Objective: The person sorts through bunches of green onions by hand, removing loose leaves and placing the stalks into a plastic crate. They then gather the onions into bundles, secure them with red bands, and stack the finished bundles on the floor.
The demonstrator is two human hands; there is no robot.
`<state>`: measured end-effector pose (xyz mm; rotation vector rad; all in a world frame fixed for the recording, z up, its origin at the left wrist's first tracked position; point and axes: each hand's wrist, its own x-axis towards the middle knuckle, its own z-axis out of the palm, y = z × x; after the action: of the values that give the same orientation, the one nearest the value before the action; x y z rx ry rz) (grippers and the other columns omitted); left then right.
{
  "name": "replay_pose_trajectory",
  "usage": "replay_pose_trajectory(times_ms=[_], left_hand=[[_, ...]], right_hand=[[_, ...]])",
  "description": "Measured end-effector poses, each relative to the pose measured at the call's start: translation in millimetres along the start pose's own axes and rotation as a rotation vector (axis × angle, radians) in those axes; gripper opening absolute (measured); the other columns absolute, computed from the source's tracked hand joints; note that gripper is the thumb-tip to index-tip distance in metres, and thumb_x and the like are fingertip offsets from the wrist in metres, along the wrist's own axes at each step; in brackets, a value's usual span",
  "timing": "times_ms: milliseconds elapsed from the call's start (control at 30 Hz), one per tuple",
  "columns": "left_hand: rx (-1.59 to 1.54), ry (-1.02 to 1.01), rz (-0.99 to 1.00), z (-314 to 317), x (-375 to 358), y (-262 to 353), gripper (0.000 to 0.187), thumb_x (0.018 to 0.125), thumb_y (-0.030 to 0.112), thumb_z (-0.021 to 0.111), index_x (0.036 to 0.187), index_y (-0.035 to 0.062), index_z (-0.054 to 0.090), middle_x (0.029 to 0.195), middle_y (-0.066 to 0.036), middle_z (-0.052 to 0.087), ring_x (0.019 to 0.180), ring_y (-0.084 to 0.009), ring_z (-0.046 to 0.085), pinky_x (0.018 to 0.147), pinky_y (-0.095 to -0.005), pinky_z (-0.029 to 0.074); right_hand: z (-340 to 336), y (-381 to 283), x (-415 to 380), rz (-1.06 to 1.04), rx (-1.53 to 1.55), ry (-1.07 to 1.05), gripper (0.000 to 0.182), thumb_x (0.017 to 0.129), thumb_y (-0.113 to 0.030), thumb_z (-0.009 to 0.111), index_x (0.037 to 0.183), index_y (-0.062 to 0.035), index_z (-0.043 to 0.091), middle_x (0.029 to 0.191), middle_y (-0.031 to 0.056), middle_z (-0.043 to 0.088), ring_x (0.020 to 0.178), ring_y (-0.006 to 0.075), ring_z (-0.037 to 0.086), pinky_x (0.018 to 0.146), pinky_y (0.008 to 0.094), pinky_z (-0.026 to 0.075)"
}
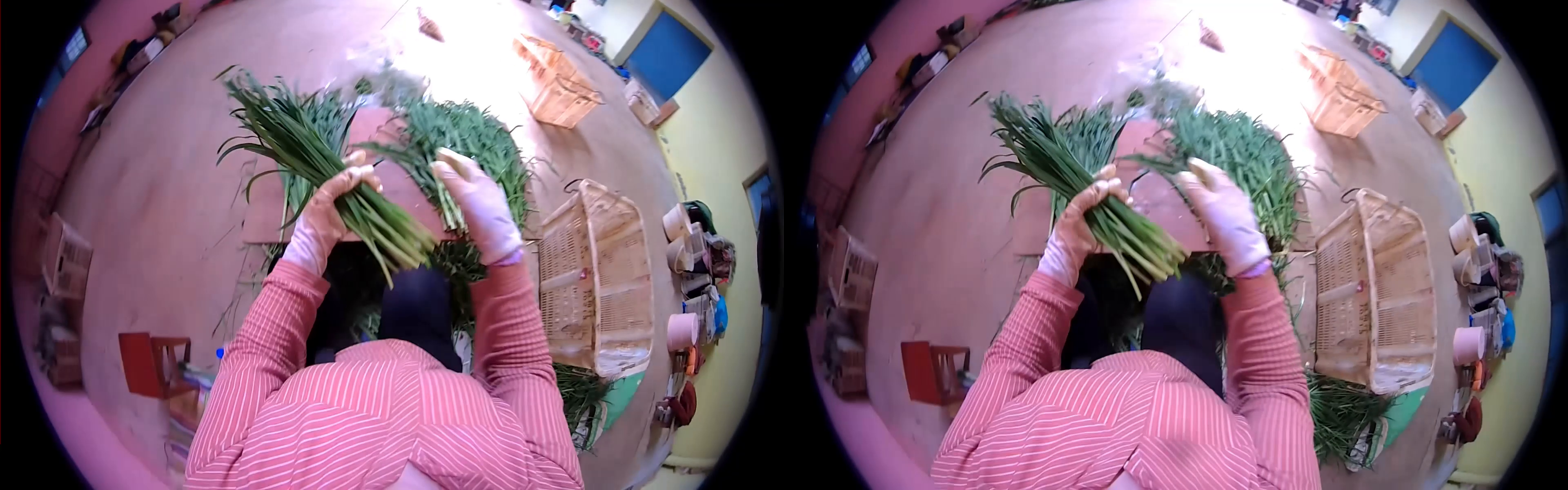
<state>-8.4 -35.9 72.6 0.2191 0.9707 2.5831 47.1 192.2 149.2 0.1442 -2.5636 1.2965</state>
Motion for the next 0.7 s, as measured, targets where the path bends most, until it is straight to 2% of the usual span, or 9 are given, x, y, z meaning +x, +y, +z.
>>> replay_pose_trajectory(times_ms=[33, 67, 133, 333, 400, 467, 500, 533, 700], left_hand=[[-0.098, 0.02, 0.0, -15.0, 4.1, 2.1, 0.046, 0.087, 0.01, 0.061, 0.131, 0.0058, 0.046, 0.098, -0.01, 0.063, 0.092, -0.0258, 0.062, 0.086, -0.0453, 0.052], [-0.136, 0.115, 0.02, -8.1, -0.3, 7.5, 0.047, 0.086, 0.009, 0.063, 0.13, 0.0061, 0.047, 0.099, -0.01, 0.063, 0.093, -0.0253, 0.062, 0.09, -0.0453, 0.051], [-0.195, 0.217, 0.066, -14.6, -0.5, 8.2, 0.047, 0.085, 0.009, 0.065, 0.129, 0.0059, 0.048, 0.101, -0.009, 0.063, 0.093, -0.0249, 0.062, 0.091, -0.0454, 0.051], [-0.232, 0.21, 0.079, -40.6, 6.7, -0.1, 0.043, 0.084, 0.01, 0.066, 0.123, 0.0041, 0.051, 0.102, -0.014, 0.061, 0.095, -0.0285, 0.059, 0.092, -0.0471, 0.048], [-0.26, 0.226, 0.095, -36.2, 4.0, 1.6, 0.046, 0.083, 0.009, 0.066, 0.126, 0.0031, 0.049, 0.103, -0.012, 0.062, 0.096, -0.0276, 0.059, 0.092, -0.0472, 0.048], [-0.286, 0.214, 0.099, -39.7, 5.4, 0.8, 0.049, 0.083, 0.008, 0.067, 0.128, 0.0022, 0.047, 0.104, -0.011, 0.063, 0.096, -0.0271, 0.06, 0.093, -0.0478, 0.048], [-0.286, 0.209, 0.105, -40.5, 5.6, 1.0, 0.049, 0.083, 0.008, 0.067, 0.128, 0.0025, 0.047, 0.103, -0.01, 0.063, 0.096, -0.0272, 0.06, 0.093, -0.0482, 0.048], [-0.287, 0.203, 0.112, -39.9, 5.4, 2.3, 0.05, 0.083, 0.008, 0.067, 0.129, 0.0027, 0.047, 0.103, -0.01, 0.064, 0.097, -0.0272, 0.06, 0.094, -0.0486, 0.048], [-0.333, 0.173, 0.093, -37.8, 1.3, 4.5, 0.042, 0.085, 0.008, 0.067, 0.123, 0.0041, 0.05, 0.1, -0.011, 0.063, 0.093, -0.0273, 0.062, 0.091, -0.0494, 0.051]], right_hand=[[-1.9, 3.8, -6.5, 0.201, 0.104, -0.006, 0.045, 0.093, -0.03, 0.058, 0.126, 0.0009, 0.056, 0.121, 0.01, 0.062, 0.109, 0.0158, 0.057, 0.095, 0.027, 0.042], [5.1, 28.7, -15.3, 0.204, 0.236, 0.007, 0.042, 0.093, -0.032, 0.055, 0.122, -0.0011, 0.059, 0.116, 0.0122, 0.064, 0.105, 0.0171, 0.061, 0.092, 0.0268, 0.045], [10.6, 53.1, -27.4, 0.32, 0.398, -0.07, 0.036, 0.095, -0.027, 0.053, 0.119, -0.0009, 0.061, 0.11, 0.0085, 0.066, 0.098, 0.0134, 0.061, 0.088, 0.0247, 0.045], [27.1, 44.1, -45.8, 0.313, 0.564, -0.055, 0.031, 0.097, -0.022, 0.052, 0.116, 0.0, 0.063, 0.105, 0.0034, 0.067, 0.093, 0.0109, 0.06, 0.084, 0.0233, 0.045], [34.5, 43.7, -46.5, 0.29, 0.571, -0.05, 0.033, 0.097, -0.029, 0.054, 0.108, -0.0002, 0.066, 0.098, 0.004, 0.068, 0.085, 0.0092, 0.06, 0.078, 0.0222, 0.046], [37.5, 20.0, -45.4, 0.617, 0.411, -0.215, 0.035, 0.096, -0.035, 0.055, 0.099, -0.0015, 0.066, 0.09, 0.0038, 0.068, 0.074, 0.0082, 0.06, 0.07, 0.0216, 0.045], [47.0, 28.6, -49.7, 0.56, 0.445, -0.247, 0.038, 0.094, -0.04, 0.056, 0.093, -0.0025, 0.064, 0.085, 0.003, 0.068, 0.065, 0.0075, 0.058, 0.064, 0.022, 0.044], [52.8, 33.5, -50.2, 0.545, 0.556, -0.32, 0.035, 0.094, -0.038, 0.058, 0.094, -0.0028, 0.064, 0.083, 0.0039, 0.069, 0.061, 0.0066, 0.056, 0.061, 0.0203, 0.043], [58.3, 35.2, -59.7, 0.562, 0.707, -0.241, 0.027, 0.095, -0.031, 0.058, 0.093, -0.0041, 0.063, 0.076, 0.0064, 0.07, 0.054, 0.0054, 0.055, 0.052, 0.0159, 0.04]])
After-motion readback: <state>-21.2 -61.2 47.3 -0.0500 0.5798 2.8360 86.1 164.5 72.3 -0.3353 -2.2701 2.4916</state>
